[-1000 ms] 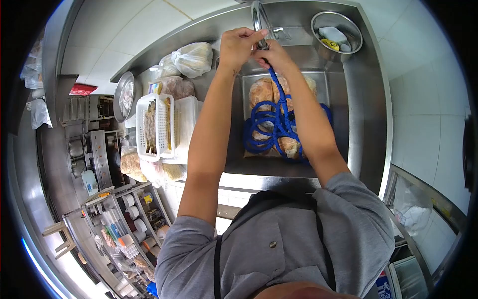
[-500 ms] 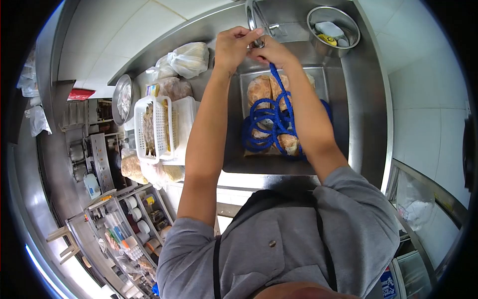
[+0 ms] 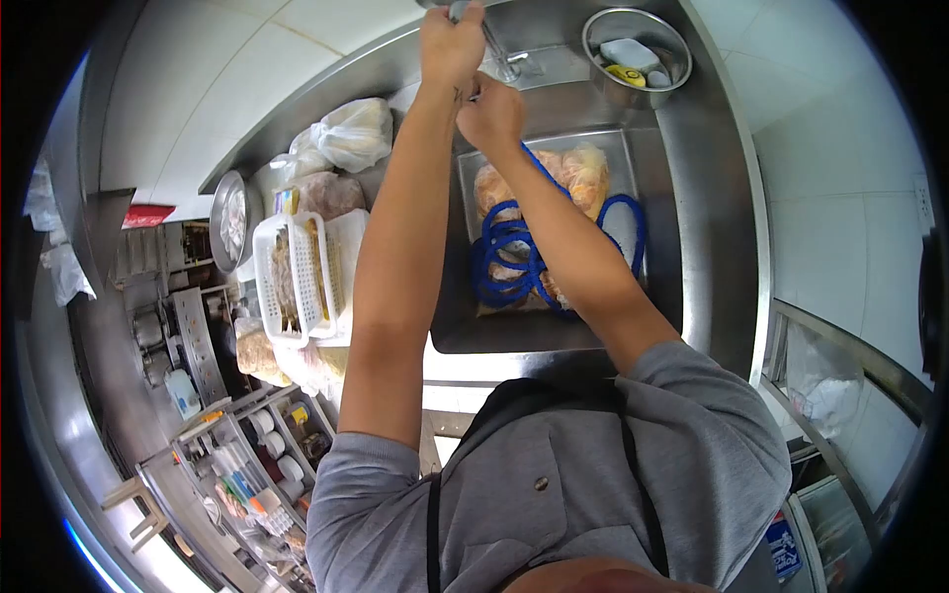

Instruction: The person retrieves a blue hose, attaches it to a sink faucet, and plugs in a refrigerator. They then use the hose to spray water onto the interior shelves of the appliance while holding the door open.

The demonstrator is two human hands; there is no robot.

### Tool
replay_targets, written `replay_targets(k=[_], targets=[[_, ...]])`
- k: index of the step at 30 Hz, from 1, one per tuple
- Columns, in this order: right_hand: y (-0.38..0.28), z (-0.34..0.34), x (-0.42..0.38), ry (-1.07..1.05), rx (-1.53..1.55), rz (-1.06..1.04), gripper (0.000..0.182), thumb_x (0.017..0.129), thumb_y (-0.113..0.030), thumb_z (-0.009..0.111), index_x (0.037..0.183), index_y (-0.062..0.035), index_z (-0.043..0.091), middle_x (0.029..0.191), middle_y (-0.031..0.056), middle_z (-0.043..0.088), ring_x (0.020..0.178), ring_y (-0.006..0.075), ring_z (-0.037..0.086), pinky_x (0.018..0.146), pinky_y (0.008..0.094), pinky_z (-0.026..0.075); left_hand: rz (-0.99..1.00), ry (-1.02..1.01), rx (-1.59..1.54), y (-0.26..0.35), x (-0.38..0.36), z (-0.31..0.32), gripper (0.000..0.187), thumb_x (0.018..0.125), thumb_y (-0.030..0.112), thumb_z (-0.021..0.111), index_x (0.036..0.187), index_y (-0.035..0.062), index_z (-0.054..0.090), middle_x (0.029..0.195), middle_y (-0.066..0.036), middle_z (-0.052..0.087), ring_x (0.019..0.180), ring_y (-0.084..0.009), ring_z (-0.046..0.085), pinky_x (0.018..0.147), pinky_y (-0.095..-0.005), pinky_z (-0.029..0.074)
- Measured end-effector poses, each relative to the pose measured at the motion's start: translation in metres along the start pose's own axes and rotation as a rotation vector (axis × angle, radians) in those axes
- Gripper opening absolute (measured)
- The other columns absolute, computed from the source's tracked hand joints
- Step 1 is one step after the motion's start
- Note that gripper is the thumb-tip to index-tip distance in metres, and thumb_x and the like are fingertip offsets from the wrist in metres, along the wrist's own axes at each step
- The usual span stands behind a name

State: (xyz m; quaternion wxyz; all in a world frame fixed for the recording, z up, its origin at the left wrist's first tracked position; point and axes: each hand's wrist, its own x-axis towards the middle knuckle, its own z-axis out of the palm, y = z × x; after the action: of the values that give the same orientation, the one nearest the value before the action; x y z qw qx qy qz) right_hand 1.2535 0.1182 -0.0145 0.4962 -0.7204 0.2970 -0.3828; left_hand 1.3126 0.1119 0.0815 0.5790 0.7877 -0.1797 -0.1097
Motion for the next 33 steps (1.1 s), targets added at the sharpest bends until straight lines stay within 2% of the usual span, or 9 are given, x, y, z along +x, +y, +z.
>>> replay_targets(k=[7, 17, 19, 21, 22, 23, 26, 29, 33], targets=[[0.003, -0.012, 0.006, -0.273, 0.015, 0.015, 0.022, 0.073, -0.027, 0.063, 0.08, -0.0067, 0.068, 0.077, 0.0198, 0.066, 0.077, 0.0401, 0.063, 0.07, 0.0481, 0.049, 0.086, 0.1, 0.241, -0.005, -0.001, 0.004, 0.033, 0.093, 0.025, 0.057, 0.102, -0.0067, 0.057, 0.065, -0.008, 0.058, 0.045, -0.0147, 0.051, 0.041, -0.0302, 0.042], [0.011, -0.023, 0.024, -0.519, -0.019, -0.11, 0.038, 0.071, -0.038, 0.07, 0.093, -0.0068, 0.067, 0.091, 0.0181, 0.068, 0.091, 0.0383, 0.064, 0.083, 0.0445, 0.05, 0.034, 0.085, 0.162, -0.014, 0.006, -0.005, 0.034, 0.095, 0.025, 0.054, 0.111, -0.0051, 0.054, 0.072, -0.007, 0.058, 0.05, -0.013, 0.051, 0.045, -0.0281, 0.043], [0.042, -0.027, 0.024, -0.647, 0.14, -0.309, 0.059, 0.075, -0.045, 0.074, 0.118, -0.0072, 0.056, 0.111, 0.0128, 0.065, 0.103, 0.0266, 0.062, 0.087, 0.0368, 0.048, 0.777, 0.077, 1.069, -0.043, 0.021, -0.023, 0.022, 0.089, 0.014, 0.056, 0.103, -0.002, 0.053, 0.087, -0.013, 0.062, 0.066, -0.0204, 0.062, 0.06, -0.0311, 0.053], [0.075, -0.074, 0.022, -0.721, 0.183, -0.153, 0.047, 0.082, -0.035, 0.069, 0.117, -0.0057, 0.056, 0.111, 0.0116, 0.064, 0.103, 0.0211, 0.061, 0.087, 0.0329, 0.048, -0.071, -0.052, -0.113, -0.023, -0.022, -0.025, 0.044, 0.09, 0.028, 0.059, 0.116, -0.006, 0.05, 0.108, -0.023, 0.06, 0.093, -0.0303, 0.063, 0.08, -0.0377, 0.053], [0.113, -0.087, 0.025, -0.732, 0.289, -0.002, 0.043, 0.083, -0.034, 0.068, 0.114, -0.0045, 0.057, 0.106, 0.0137, 0.065, 0.098, 0.0218, 0.062, 0.083, 0.0321, 0.049, 0.053, -0.002, -0.09, -0.025, -0.036, -0.031, 0.038, 0.093, 0.029, 0.055, 0.112, -0.0045, 0.053, 0.093, -0.015, 0.06, 0.079, -0.0218, 0.06, 0.071, -0.0333, 0.05], [0.146, -0.105, 0.016, -0.654, 0.219, 0.163, 0.026, 0.088, -0.012, 0.061, 0.114, -0.0078, 0.061, 0.108, 0.0056, 0.065, 0.096, 0.0165, 0.061, 0.083, 0.0293, 0.05, 0.184, 0.05, -0.068, -0.025, -0.049, -0.038, 0.034, 0.096, 0.029, 0.052, 0.108, -0.003, 0.056, 0.077, -0.007, 0.06, 0.064, -0.0133, 0.056, 0.061, -0.0288, 0.047], [0.27, -0.132, -0.05, -0.224, -0.479, 0.505, 0.022, 0.081, -0.024, 0.059, 0.093, -0.0083, 0.069, 0.093, 0.0157, 0.069, 0.091, 0.0289, 0.066, 0.081, 0.041, 0.05, -0.024, 0.085, -0.066, -0.069, -0.113, -0.073, 0.034, 0.097, 0.033, 0.052, 0.107, 0.0014, 0.056, 0.085, -0.005, 0.059, 0.077, -0.0124, 0.056, 0.071, -0.0275, 0.047], [0.34, -0.147, -0.119, -0.676, -0.79, 0.516, 0.027, 0.085, -0.02, 0.05, 0.104, -0.0189, 0.069, 0.101, 0.0167, 0.066, 0.099, 0.034, 0.063, 0.086, 0.045, 0.049, -0.287, -0.028, 0.041, -0.12, -0.195, -0.094, 0.033, 0.098, 0.034, 0.052, 0.109, 0.0037, 0.059, 0.085, -0.003, 0.059, 0.074, -0.0102, 0.055, 0.066, -0.025, 0.047], [0.347, -0.143, -0.163, -0.785, -0.953, 0.43, 0.03, 0.089, -0.033, 0.054, 0.114, -0.0194, 0.065, 0.121, 0.014, 0.056, 0.114, 0.0338, 0.054, 0.093, 0.0454, 0.047, -0.647, -0.09, 0.046, -0.175, -0.293, -0.109, 0.036, 0.099, 0.033, 0.049, 0.116, 0.0025, 0.057, 0.086, -0.004, 0.06, 0.07, -0.0086, 0.055, 0.062, -0.0225, 0.047]])
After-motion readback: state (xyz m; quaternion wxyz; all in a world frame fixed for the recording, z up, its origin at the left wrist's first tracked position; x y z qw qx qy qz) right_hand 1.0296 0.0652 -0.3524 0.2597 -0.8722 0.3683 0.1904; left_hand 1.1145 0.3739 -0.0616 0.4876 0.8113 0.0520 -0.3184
